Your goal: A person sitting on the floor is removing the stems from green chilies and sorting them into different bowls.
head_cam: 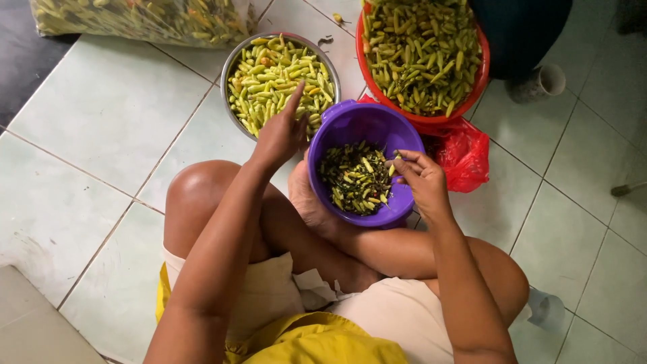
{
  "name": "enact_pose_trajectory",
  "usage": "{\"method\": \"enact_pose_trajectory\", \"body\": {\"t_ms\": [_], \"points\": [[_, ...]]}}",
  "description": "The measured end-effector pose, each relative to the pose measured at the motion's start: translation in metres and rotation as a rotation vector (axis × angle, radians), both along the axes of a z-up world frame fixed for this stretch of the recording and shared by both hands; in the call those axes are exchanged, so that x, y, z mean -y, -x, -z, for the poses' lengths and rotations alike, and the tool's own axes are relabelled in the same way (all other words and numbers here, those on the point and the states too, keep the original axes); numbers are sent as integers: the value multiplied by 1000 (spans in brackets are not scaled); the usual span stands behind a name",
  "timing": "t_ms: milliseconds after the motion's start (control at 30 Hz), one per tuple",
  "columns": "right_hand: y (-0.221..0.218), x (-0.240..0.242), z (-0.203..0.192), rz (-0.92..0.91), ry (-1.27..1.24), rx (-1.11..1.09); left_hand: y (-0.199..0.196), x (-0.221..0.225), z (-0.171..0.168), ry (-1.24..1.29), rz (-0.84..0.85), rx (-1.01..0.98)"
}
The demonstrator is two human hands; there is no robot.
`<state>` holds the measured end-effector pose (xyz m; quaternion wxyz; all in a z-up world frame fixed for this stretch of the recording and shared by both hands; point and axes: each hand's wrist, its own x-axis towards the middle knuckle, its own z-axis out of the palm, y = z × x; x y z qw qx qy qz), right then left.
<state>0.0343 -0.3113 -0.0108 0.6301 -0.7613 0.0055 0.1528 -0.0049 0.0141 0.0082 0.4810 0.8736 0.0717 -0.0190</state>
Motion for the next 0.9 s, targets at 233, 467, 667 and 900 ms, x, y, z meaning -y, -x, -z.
{"method": "enact_pose_trajectory", "body": {"t_ms": [233, 467, 667, 900], "points": [[11, -17, -8, 101, -127, 10, 0, 45, 23, 160, 231, -18], [21, -46, -13, 87, -11, 242, 4, 82, 9, 260, 345, -81], [23, -48, -10, 32, 64, 276, 1, 77, 10, 281, 376, -100], [15, -31, 15, -66, -38, 86, 2, 68, 3, 268, 490, -135]]}}
